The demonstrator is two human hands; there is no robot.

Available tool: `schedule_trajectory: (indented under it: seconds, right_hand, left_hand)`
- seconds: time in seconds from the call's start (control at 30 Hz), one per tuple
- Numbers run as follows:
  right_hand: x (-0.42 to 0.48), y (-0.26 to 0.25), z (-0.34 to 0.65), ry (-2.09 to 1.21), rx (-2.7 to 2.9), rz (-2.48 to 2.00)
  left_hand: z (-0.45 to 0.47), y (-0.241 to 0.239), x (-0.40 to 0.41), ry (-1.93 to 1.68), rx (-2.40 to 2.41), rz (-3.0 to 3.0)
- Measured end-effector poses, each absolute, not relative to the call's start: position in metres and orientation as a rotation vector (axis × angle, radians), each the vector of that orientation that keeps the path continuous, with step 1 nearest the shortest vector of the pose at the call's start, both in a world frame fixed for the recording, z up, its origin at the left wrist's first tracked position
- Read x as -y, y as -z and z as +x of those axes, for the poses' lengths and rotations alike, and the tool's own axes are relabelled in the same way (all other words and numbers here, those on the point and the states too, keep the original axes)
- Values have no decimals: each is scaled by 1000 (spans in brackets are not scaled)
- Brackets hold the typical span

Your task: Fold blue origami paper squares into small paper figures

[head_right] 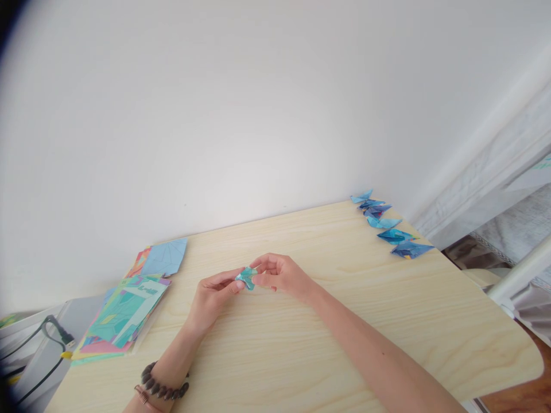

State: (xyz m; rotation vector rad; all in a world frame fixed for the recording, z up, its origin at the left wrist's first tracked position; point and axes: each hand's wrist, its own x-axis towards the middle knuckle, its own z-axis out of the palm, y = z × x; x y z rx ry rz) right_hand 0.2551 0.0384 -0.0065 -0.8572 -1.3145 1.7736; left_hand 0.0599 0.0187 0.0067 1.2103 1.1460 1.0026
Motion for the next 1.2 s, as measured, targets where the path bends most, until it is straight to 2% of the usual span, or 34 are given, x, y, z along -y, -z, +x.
schedule_trajectory:
  seconds: [0.8,1.13,1.2]
  right_hand:
    - [-32,10,246,-1406,1412,-1087]
    - [-26,10,237,-993,1501,-1127]
    - [-27,11,236,-990,1500,-1132]
  left_hand:
    - [61,-2,-19,-1064,-1440,1494]
    - [62,-3,-18,-1049,-1461,1547]
    - [61,-3,-18,-1024,-1451,1565]
